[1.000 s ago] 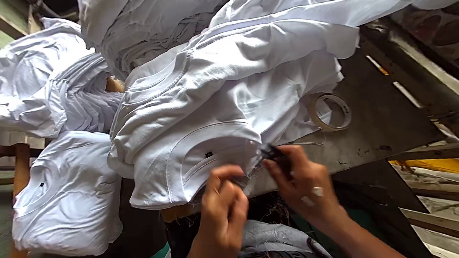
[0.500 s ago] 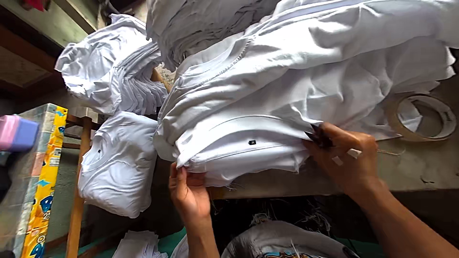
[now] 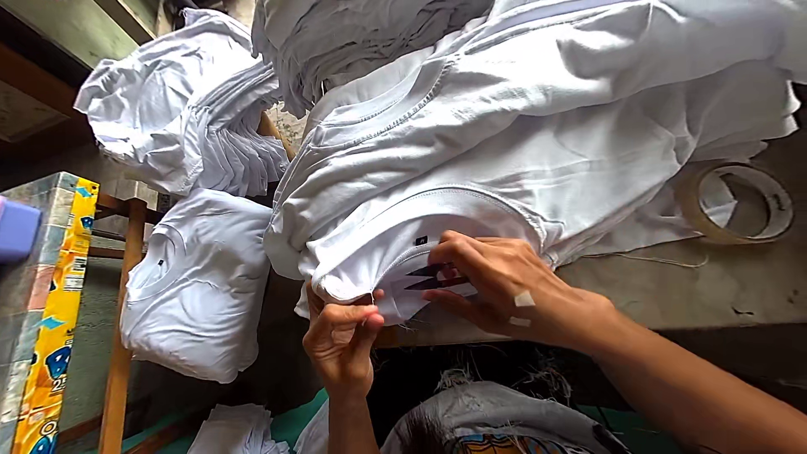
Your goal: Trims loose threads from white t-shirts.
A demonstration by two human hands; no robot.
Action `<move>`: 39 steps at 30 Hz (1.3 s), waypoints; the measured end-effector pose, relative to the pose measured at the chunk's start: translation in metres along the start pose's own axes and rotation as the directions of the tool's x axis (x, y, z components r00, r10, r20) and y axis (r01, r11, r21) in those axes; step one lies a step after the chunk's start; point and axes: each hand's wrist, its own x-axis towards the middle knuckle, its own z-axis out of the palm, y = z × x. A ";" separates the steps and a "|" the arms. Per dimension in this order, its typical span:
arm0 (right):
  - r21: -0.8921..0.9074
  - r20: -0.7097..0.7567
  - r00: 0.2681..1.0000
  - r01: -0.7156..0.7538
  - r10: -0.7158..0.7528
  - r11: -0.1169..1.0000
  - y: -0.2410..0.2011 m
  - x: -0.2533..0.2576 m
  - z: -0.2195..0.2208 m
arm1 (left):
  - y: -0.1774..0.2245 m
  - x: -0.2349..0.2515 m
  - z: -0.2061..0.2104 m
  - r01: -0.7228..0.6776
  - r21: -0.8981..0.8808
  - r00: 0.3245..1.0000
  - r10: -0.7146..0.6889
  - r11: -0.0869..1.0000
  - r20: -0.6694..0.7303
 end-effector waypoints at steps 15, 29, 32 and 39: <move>0.181 0.131 0.988 0.062 -0.086 0.981 0.011 0.019 0.005 | -0.003 -0.005 0.006 -0.001 -0.203 0.999 -0.008 0.979 -0.042; 0.280 0.137 0.986 0.050 -0.091 0.959 0.007 0.025 0.012 | -0.006 0.001 0.006 -0.052 0.060 0.959 0.067 0.997 -0.274; 0.107 0.031 0.988 0.146 -0.150 0.983 -0.009 0.021 0.014 | 0.005 -0.006 -0.001 -0.042 0.132 0.986 0.062 0.990 -0.154; -0.070 -0.120 0.980 0.148 -0.156 0.986 -0.029 0.029 0.031 | 0.008 -0.010 -0.003 -0.093 0.253 0.994 0.104 0.963 -0.032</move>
